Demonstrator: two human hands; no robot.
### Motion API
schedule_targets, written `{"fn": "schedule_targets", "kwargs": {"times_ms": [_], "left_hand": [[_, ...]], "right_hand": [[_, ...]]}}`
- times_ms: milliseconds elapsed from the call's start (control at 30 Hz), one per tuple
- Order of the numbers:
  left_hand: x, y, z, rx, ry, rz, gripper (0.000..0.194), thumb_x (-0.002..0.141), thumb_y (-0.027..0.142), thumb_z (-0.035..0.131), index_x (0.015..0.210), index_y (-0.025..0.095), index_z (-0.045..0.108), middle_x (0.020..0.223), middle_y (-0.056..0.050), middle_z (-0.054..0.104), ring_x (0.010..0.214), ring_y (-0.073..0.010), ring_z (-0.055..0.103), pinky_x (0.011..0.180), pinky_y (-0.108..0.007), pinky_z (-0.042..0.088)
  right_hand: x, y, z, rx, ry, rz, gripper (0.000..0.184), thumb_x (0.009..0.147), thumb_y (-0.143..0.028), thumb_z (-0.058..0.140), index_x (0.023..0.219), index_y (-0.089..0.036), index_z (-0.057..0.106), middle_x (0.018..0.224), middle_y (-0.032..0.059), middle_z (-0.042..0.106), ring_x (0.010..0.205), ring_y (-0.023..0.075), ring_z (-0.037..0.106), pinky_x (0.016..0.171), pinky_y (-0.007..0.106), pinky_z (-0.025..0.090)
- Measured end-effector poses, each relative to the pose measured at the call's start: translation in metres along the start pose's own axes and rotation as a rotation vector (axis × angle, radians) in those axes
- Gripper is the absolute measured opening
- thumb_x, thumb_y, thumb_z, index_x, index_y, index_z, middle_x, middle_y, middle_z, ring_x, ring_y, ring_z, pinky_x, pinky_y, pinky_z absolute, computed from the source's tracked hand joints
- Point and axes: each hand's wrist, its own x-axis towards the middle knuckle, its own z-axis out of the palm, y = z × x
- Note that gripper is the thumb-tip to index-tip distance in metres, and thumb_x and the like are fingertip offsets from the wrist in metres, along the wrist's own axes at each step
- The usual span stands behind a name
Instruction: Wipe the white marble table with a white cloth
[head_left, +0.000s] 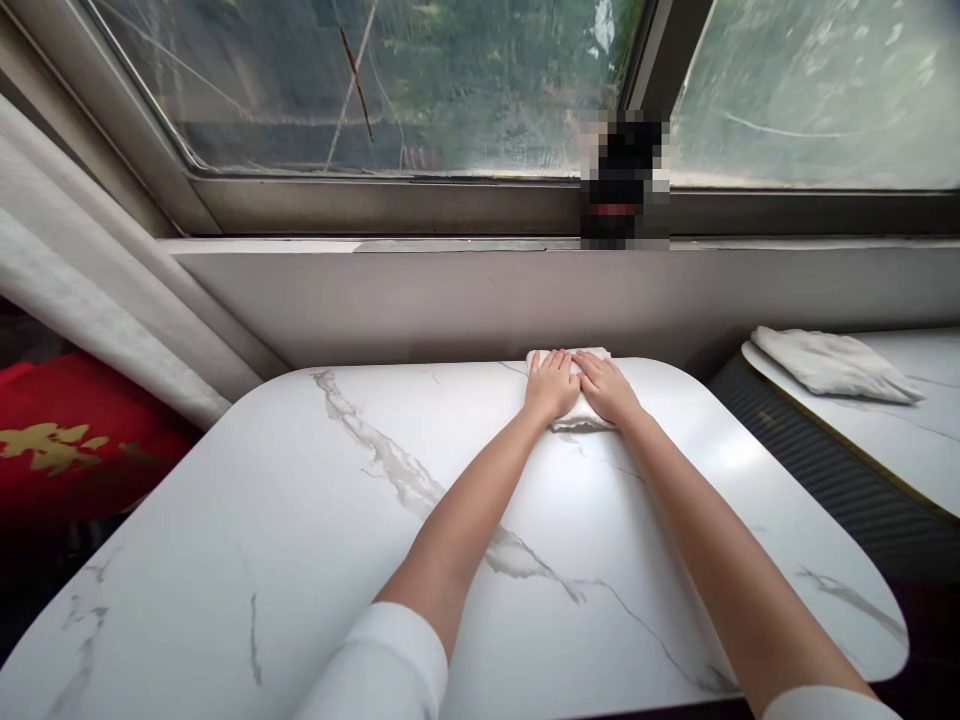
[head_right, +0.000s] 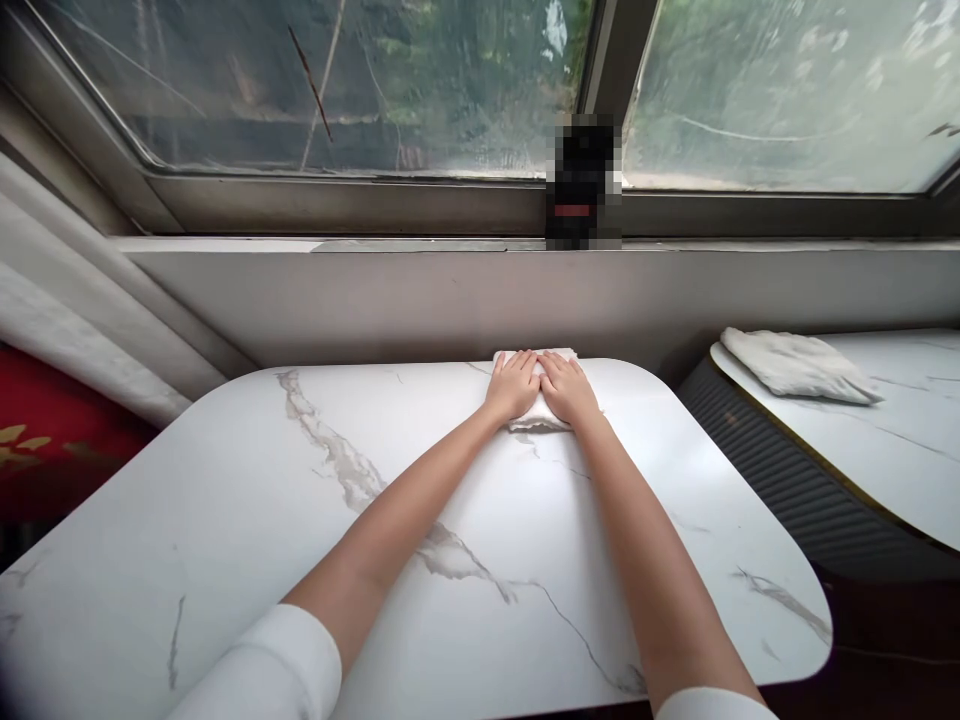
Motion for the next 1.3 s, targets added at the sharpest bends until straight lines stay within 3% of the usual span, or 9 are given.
{"fn": "schedule_targets", "kwargs": {"times_ms": [233, 400, 533, 767, 933, 1100, 1300], "left_hand": [[-0.006, 0.005, 0.001, 0.018, 0.003, -0.030, 0.050, 0.092, 0.024, 0.023, 0.139, 0.010, 0.036, 0.147, -0.006, 0.033, 0.136, -0.0154, 0.024, 0.114, -0.039, 0.007], [-0.031, 0.019, -0.001, 0.028, 0.018, -0.044, 0.051, 0.093, 0.024, 0.023, 0.139, 0.006, 0.034, 0.146, -0.009, 0.033, 0.137, -0.0177, 0.023, 0.114, -0.041, 0.006], [-0.076, 0.044, -0.006, 0.041, 0.023, 0.007, 0.052, 0.093, 0.026, 0.021, 0.139, 0.004, 0.034, 0.146, -0.012, 0.033, 0.137, -0.0203, 0.023, 0.114, -0.044, 0.005], [-0.170, 0.104, -0.023, 0.017, -0.075, 0.235, 0.057, 0.094, 0.031, 0.019, 0.140, -0.002, 0.027, 0.148, -0.018, 0.024, 0.139, -0.0283, 0.012, 0.113, -0.051, 0.005], [-0.201, 0.127, -0.035, -0.039, -0.131, 0.360, 0.059, 0.094, 0.034, 0.023, 0.142, -0.001, 0.024, 0.148, -0.021, 0.023, 0.138, -0.0321, 0.011, 0.112, -0.054, 0.008], [-0.185, 0.127, -0.027, -0.026, -0.156, 0.366, 0.060, 0.094, 0.034, 0.022, 0.142, -0.002, 0.023, 0.148, -0.020, 0.022, 0.138, -0.0328, 0.012, 0.112, -0.055, 0.008], [-0.105, 0.116, 0.002, -0.015, -0.104, 0.244, 0.058, 0.092, 0.030, 0.022, 0.142, 0.001, 0.026, 0.149, -0.014, 0.026, 0.139, -0.0265, 0.015, 0.113, -0.049, 0.003]], "right_hand": [[-0.007, -0.001, -0.002, -0.001, 0.001, -0.006, 0.049, 0.090, -0.025, 0.025, 0.134, -0.013, 0.044, 0.142, 0.0090, 0.042, 0.133, 0.0205, 0.033, 0.109, 0.043, 0.025], [-0.032, -0.008, -0.010, -0.043, -0.018, -0.054, 0.050, 0.091, -0.025, 0.023, 0.135, -0.011, 0.043, 0.143, 0.0104, 0.040, 0.133, 0.0208, 0.033, 0.109, 0.043, 0.026], [-0.083, -0.014, -0.023, -0.058, -0.026, -0.116, 0.052, 0.092, -0.027, 0.021, 0.138, -0.011, 0.038, 0.144, 0.0111, 0.038, 0.135, 0.0211, 0.030, 0.110, 0.044, 0.025], [-0.213, -0.029, -0.059, -0.065, 0.030, -0.146, 0.056, 0.094, -0.028, 0.022, 0.148, -0.023, 0.010, 0.146, 0.0055, 0.036, 0.135, 0.0220, 0.030, 0.109, 0.049, 0.028], [-0.265, -0.033, -0.074, -0.039, 0.038, -0.084, 0.060, 0.093, -0.028, 0.024, 0.148, -0.030, -0.001, 0.149, 0.0018, 0.028, 0.134, 0.0229, 0.029, 0.107, 0.052, 0.031], [-0.245, -0.021, -0.069, 0.019, -0.051, 0.074, 0.054, 0.094, -0.030, 0.019, 0.147, -0.032, 0.006, 0.149, -0.0010, 0.029, 0.135, 0.0198, 0.028, 0.108, 0.050, 0.030], [-0.161, 0.019, -0.053, -0.015, -0.023, 0.125, 0.052, 0.094, -0.031, 0.019, 0.143, -0.022, 0.030, 0.145, 0.0034, 0.037, 0.135, 0.0187, 0.029, 0.110, 0.047, 0.026]]}}
